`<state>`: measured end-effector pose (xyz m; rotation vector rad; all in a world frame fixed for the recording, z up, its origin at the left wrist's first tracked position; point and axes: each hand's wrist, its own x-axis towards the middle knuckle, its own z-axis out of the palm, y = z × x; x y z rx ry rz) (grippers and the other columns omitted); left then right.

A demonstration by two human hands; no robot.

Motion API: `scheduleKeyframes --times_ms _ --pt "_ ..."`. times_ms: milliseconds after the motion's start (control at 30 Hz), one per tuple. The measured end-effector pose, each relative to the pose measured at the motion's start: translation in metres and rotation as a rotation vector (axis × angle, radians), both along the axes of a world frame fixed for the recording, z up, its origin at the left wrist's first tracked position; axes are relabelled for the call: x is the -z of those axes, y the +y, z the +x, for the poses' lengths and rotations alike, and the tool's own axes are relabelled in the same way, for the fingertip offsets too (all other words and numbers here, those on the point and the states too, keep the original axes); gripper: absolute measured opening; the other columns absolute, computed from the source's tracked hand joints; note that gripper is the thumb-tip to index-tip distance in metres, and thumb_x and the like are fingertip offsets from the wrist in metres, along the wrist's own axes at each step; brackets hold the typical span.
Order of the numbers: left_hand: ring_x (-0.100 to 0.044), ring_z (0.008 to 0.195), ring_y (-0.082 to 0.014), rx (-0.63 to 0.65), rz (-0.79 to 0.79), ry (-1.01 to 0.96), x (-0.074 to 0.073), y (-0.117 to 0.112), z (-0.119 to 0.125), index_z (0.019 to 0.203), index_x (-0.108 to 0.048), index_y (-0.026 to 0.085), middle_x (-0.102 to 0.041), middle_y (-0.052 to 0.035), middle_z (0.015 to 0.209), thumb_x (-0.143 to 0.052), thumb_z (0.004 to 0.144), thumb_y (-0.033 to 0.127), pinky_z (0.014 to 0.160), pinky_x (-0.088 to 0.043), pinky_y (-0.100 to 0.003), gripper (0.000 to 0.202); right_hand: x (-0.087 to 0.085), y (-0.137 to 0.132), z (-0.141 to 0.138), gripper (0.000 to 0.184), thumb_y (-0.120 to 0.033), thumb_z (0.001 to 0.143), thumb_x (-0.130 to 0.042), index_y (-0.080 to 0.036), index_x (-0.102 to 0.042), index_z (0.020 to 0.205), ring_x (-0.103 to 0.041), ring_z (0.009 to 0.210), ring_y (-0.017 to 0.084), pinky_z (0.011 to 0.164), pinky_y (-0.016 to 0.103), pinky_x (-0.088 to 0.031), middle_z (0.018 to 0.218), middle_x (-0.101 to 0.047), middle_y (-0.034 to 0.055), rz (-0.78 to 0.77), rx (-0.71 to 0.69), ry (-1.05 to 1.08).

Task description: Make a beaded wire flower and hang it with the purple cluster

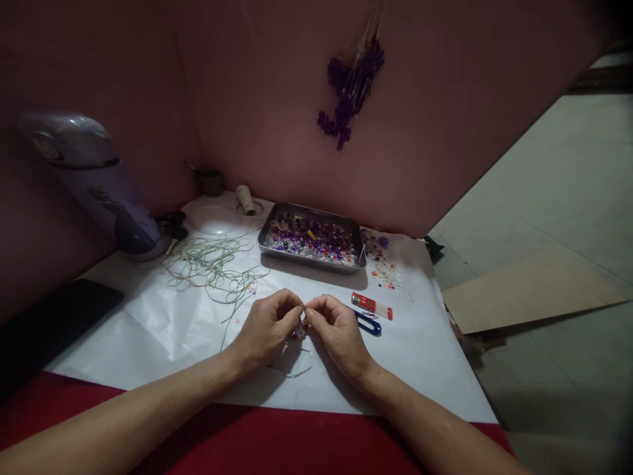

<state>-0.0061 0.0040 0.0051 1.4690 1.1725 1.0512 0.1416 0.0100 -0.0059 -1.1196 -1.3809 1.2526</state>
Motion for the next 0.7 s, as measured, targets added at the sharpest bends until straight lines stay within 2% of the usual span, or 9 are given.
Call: scheduleKeyframes --times_ms 700 --pt "-0.046 0.053 -0.0100 -0.056 0.037 0.038 -0.0003 0.0021 0.0012 0.072 -0.061 0.016 -0.055 0.0020 0.058 -0.054 0.083 0.025 0.048 -0.037 -0.021 0.015 0.0011 0.0012 0.0007 0.012 -0.027 0.079 -0.060 -0.017 -0.059 0.072 -0.049 0.061 0.013 0.059 0.027 -0.040 0.066 -0.057 -0.0008 0.027 -0.029 -0.069"
